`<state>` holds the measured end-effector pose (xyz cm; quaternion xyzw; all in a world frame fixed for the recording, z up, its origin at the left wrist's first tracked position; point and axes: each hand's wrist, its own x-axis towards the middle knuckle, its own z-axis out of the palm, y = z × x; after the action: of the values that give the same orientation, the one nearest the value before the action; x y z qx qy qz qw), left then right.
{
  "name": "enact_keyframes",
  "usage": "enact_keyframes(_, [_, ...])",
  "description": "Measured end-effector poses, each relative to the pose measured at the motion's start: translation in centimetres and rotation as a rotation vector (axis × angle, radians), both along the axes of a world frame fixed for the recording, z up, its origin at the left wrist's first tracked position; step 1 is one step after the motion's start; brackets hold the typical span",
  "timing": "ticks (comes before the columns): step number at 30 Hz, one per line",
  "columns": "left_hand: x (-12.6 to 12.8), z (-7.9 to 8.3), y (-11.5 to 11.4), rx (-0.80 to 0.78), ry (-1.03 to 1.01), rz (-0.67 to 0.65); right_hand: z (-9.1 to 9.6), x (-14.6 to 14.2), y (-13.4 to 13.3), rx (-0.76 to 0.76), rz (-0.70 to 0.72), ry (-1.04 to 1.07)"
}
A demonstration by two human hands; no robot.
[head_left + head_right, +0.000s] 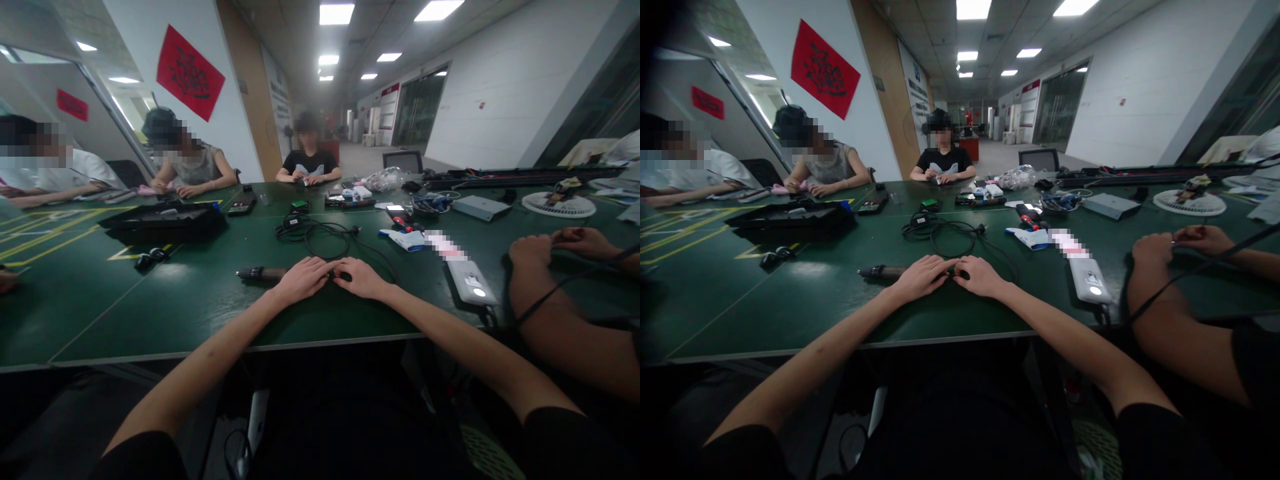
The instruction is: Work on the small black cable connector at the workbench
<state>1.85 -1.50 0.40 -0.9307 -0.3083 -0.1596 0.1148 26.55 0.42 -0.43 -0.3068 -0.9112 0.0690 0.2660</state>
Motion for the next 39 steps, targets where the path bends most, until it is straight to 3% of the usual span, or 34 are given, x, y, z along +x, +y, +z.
enact_keyframes(39, [0.11,0.12,-0.05,-0.005,-0.024,0.014,0.02,0.00,-0.02,0.016,0.012,0.007])
